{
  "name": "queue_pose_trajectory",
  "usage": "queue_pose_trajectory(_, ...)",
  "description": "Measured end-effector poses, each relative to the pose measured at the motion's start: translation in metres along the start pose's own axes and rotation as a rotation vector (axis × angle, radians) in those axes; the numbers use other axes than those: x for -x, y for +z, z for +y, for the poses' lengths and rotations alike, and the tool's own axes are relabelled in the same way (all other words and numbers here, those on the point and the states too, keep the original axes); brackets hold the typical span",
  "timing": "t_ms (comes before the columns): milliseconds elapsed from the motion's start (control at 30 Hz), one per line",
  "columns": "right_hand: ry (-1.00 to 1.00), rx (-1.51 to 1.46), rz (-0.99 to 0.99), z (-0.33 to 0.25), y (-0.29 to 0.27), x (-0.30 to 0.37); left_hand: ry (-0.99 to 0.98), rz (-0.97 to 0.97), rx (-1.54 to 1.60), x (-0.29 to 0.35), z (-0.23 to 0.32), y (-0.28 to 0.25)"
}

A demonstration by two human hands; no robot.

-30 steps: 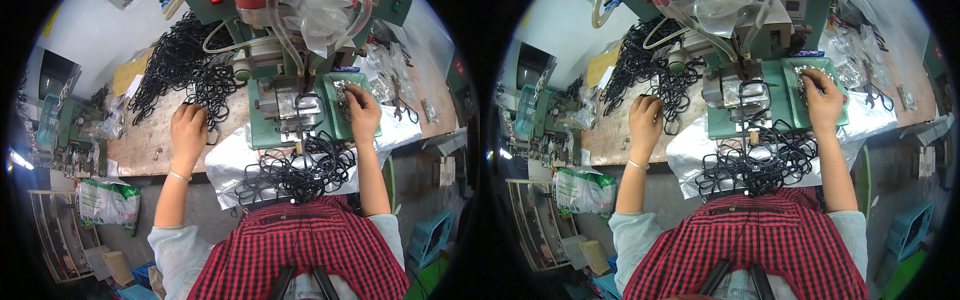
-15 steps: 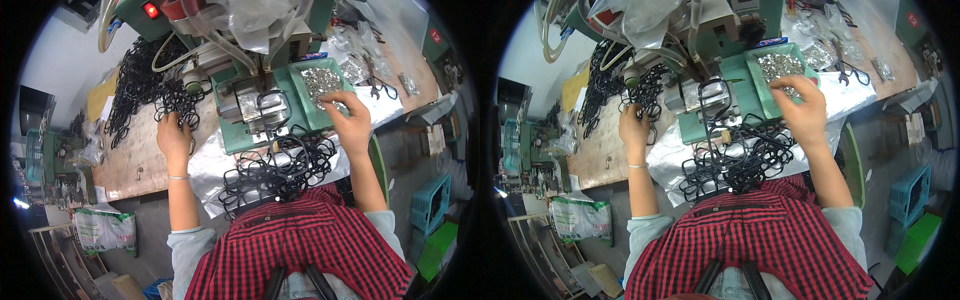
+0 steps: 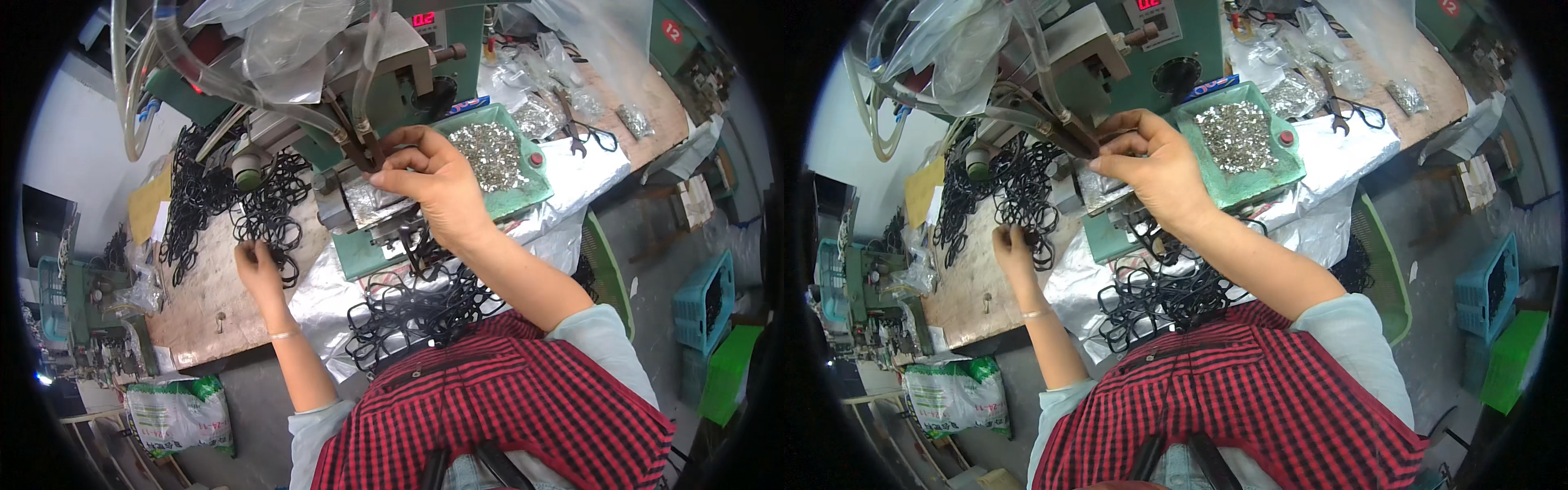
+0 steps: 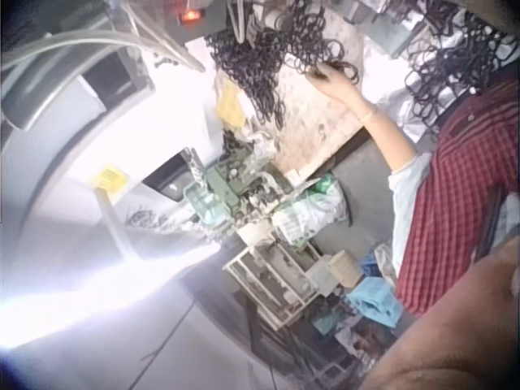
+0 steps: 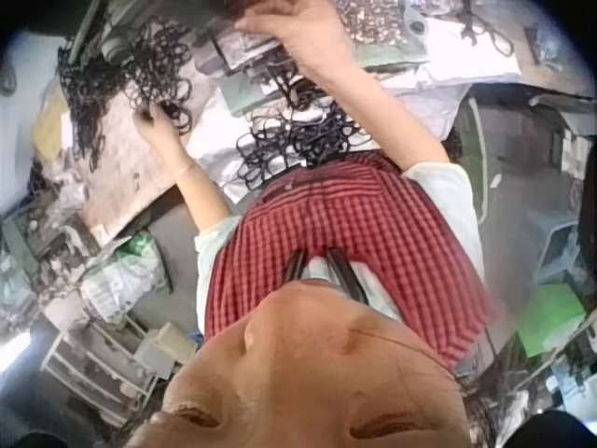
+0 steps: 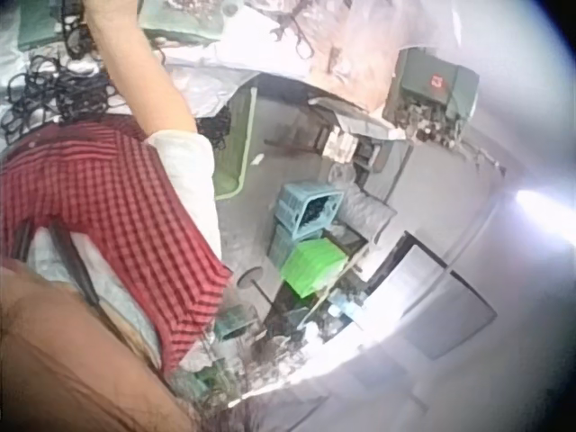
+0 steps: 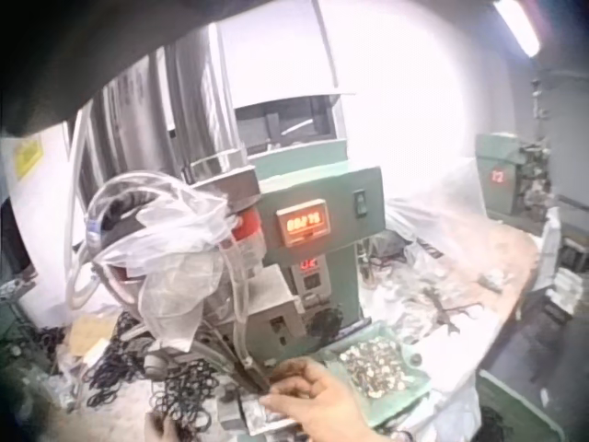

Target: The person repeatedly picks up black cables and small metal components, places them into a green machine, and removes the assembled units. The person handles the cables and components one at a time, placing finished items into a pile on the table.

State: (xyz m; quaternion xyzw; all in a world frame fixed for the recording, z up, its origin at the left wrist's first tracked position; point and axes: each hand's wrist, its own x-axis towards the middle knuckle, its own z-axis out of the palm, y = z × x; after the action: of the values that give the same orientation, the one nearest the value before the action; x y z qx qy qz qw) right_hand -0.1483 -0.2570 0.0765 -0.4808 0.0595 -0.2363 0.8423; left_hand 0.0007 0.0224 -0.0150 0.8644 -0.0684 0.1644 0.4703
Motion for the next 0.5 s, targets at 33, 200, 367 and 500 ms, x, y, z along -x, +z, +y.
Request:
queue_pose_trajectory(33,-0.003,0.013,0.013,-0.001,0.002,0.0,-0.147,0.014,0.326,0.009,0.0,-0.001)
queue_pose_trajectory(200,-0.067,0.266,-0.01,-0.017,0.001,0.008,0.392,0.166,0.864,0.027,0.11,-0.022)
queue_pose_trajectory(367,-0.344,0.938,-0.026,-0.021,-0.053,0.003,1.203,-0.257,0.364,0.065,0.167,0.003)
queue_pose_trajectory(500,-0.474,1.677,0.276,0.009,-0.134,0.002,1.388,-0.195,0.335,0.073,0.166,0.048)
